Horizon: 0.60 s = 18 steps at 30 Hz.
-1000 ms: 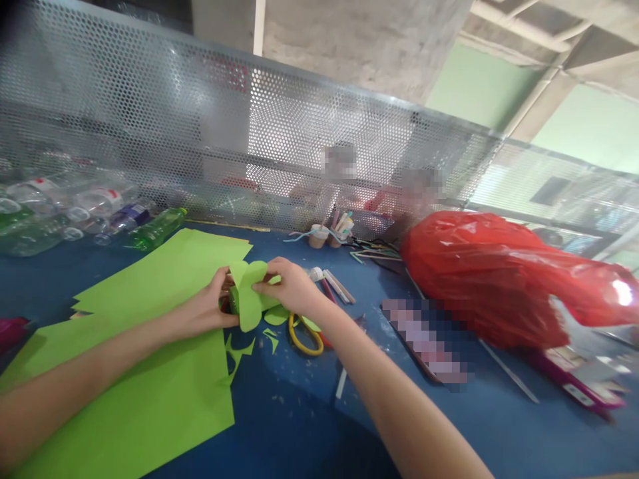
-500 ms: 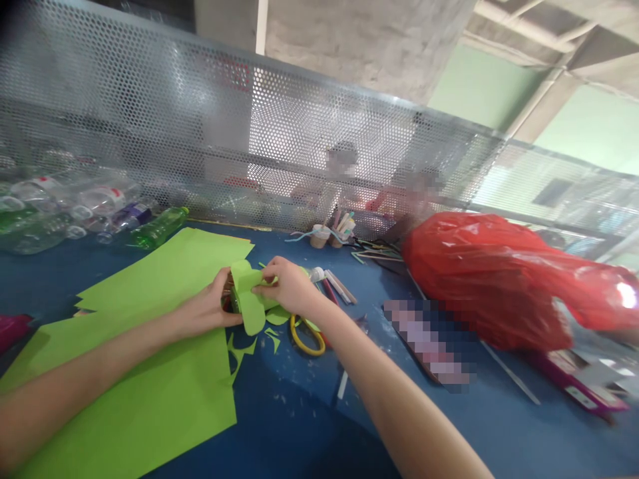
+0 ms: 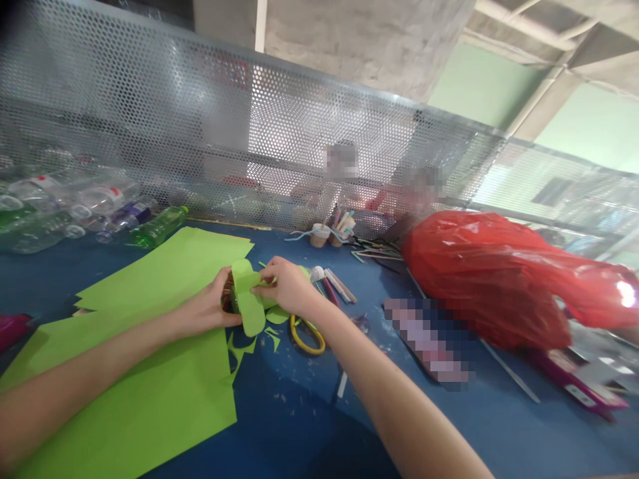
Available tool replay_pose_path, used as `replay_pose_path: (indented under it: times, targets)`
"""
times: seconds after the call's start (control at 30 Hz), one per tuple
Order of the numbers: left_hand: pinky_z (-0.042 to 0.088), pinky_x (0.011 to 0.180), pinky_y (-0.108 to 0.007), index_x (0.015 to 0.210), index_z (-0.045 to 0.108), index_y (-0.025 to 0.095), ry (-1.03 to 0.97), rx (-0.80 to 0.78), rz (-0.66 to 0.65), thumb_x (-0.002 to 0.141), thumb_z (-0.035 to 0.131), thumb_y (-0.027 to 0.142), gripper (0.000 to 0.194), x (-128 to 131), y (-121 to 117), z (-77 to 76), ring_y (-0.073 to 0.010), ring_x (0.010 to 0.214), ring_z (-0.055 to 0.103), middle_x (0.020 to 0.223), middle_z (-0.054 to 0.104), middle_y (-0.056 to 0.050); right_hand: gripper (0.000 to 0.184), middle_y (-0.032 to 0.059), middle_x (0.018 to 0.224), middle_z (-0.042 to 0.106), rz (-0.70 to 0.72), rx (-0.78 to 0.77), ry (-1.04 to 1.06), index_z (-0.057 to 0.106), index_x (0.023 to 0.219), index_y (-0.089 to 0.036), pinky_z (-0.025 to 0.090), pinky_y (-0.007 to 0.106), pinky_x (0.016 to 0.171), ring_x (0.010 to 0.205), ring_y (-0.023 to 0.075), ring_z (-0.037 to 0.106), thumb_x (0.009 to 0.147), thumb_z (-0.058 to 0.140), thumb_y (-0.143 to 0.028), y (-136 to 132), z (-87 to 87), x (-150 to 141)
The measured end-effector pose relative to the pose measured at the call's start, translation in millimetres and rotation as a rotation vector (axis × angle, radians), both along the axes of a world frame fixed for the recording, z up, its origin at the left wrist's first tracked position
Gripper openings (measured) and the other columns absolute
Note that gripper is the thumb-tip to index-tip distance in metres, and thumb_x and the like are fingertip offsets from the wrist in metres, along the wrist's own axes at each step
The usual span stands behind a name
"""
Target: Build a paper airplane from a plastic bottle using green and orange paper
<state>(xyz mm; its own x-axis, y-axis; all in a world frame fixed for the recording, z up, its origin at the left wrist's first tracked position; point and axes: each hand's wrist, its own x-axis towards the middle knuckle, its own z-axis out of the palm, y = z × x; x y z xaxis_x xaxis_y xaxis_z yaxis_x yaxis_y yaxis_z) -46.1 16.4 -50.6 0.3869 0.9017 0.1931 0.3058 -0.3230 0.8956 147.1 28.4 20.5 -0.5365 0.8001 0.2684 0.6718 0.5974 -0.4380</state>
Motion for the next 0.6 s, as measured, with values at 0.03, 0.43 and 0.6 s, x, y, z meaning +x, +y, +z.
replay_pose_path:
  times: [0.03, 0.43, 0.6]
  targets:
    - [0.047, 0.085, -0.045, 0.123, 0.029, 0.021, 0.001, 0.004, 0.005, 0.063, 0.076, 0.035, 0.077, 0.0, -0.4, 0.4, -0.0300, 0.101, 0.059, 0.116, 0.055, -0.012, 0.016, -0.0030, 0.075, 0.049, 0.003, -0.001, 0.000, 0.064, 0.061, -0.018, 0.035, 0.022, 0.056, 0.058, 0.0082, 0.045, 0.074, 0.073, -0.016, -0.2, 0.3, -0.2]
    - [0.046, 0.084, -0.043, 0.120, 0.030, 0.018, 0.057, 0.024, 0.015, 0.064, 0.073, 0.030, 0.072, 1.2, -3.4, 6.5, -0.0306, 0.101, 0.058, 0.116, 0.054, -0.012, 0.021, -0.0032, 0.074, 0.048, -0.008, -0.005, 0.009, 0.061, 0.057, -0.016, 0.035, 0.022, 0.056, 0.057, 0.0082, 0.043, 0.073, 0.074, -0.016, -0.1, -0.9, -1.3]
    - [0.046, 0.084, -0.044, 0.120, 0.029, 0.019, 0.048, 0.008, 0.019, 0.062, 0.074, 0.031, 0.074, 2.1, -2.6, 5.3, -0.0307, 0.101, 0.058, 0.119, 0.054, -0.013, 0.018, -0.0028, 0.074, 0.050, -0.017, -0.006, 0.015, 0.064, 0.059, -0.017, 0.036, 0.022, 0.056, 0.057, 0.0081, 0.044, 0.073, 0.074, -0.017, -0.1, -1.9, -1.5]
